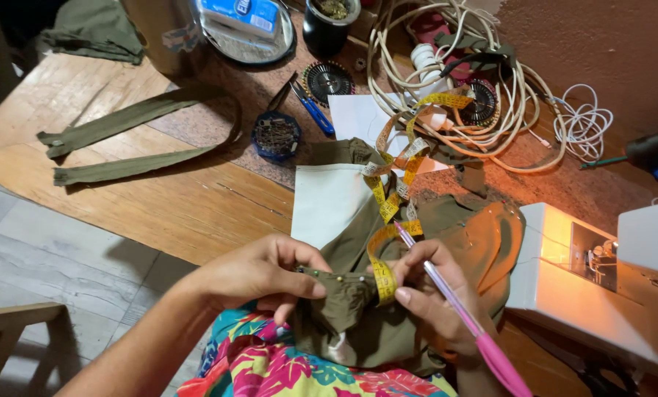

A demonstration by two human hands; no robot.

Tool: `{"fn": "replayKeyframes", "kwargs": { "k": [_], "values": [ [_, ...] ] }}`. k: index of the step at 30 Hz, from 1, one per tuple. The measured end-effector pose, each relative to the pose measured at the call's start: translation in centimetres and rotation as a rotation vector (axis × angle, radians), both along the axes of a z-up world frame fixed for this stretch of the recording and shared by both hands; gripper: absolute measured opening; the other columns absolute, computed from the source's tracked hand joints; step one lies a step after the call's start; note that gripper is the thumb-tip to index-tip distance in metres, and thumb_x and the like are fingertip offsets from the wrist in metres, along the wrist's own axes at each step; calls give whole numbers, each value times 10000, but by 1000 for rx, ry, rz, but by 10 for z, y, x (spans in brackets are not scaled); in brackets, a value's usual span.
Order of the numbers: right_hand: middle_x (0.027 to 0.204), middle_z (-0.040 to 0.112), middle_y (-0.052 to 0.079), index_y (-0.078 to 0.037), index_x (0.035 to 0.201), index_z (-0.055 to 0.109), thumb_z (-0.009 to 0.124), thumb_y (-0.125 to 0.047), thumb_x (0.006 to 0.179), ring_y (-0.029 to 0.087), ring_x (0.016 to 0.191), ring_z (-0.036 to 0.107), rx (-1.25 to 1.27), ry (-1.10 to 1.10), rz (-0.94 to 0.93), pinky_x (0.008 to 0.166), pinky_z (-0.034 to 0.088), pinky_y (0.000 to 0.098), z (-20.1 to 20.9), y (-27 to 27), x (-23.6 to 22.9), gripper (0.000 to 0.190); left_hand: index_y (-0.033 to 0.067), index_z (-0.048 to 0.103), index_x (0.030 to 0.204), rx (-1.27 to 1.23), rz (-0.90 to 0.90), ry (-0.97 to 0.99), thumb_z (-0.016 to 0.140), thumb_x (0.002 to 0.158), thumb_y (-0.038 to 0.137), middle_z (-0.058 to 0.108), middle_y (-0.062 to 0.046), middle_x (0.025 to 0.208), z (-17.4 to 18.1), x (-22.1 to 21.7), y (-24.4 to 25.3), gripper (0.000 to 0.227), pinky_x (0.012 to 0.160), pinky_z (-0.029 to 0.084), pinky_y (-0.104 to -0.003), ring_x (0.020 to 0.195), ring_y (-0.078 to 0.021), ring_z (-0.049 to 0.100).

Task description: Measuring and marking a green garment using a measuring tape and a pen on a sewing table

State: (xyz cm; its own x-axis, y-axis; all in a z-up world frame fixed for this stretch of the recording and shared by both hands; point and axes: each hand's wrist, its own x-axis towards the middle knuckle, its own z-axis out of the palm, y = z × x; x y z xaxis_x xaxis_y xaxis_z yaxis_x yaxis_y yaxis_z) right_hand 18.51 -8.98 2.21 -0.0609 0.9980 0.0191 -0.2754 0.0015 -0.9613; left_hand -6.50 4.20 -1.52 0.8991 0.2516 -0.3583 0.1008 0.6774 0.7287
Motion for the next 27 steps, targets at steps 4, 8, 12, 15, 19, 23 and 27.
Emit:
{"fn": "replayKeyframes", "kwargs": {
  "k": [4,8,12,15,19,23,27],
  "values": [
    [937,571,70,-72,1113,475,647,-8,883,159,887,571,-23,-343,26,831,472,281,2,5,-6,294,-3,676,1006,41,-89,-91,681,901,13,711,-185,663,-13,-17,12,107,383,352,-173,456,-104,588],
    [920,622,49,-80,1135,506,747,-75,815,145,882,631,88,-608,70,879,526,296,1,7,-14,401,22,684,999,67,-161,-66,791,806,11,749,-84,846,-11,-24,8,221,521,500,-170,632,-72,648],
    [864,659,14,-98,1081,550,820,-104,795,100,798,654,-9,-671,65,787,525,238,6,7,-22,394,70,700,902,283,-164,-14,867,724,147,721,11,829,12,-20,-2,257,611,479,-171,697,-45,619],
    [821,668,-15,-120,1006,577,821,-81,764,87,715,642,127,-757,33,694,531,219,2,5,-13,347,113,761,817,480,-172,182,874,732,230,727,69,737,29,-14,-9,183,619,452,-190,656,-21,584],
    [912,647,36,-102,990,590,789,75,724,197,1016,669,109,-490,-56,1011,503,346,15,0,11,376,133,706,765,873,-103,62,833,753,320,659,37,739,53,-7,-11,226,611,431,-268,668,-89,592],
    [804,607,20,-111,920,571,761,64,737,206,852,629,224,-520,20,1045,463,438,40,6,18,316,121,700,762,1219,-81,0,822,747,256,642,-44,767,70,4,-15,182,603,443,-377,710,-245,632],
    [803,703,-17,-177,881,647,849,-67,687,93,560,655,45,-845,35,506,518,217,1,13,28,301,133,718,786,1177,-150,122,815,702,248,665,-26,800,17,18,-11,172,619,448,-365,718,-230,647]
  ]
}}
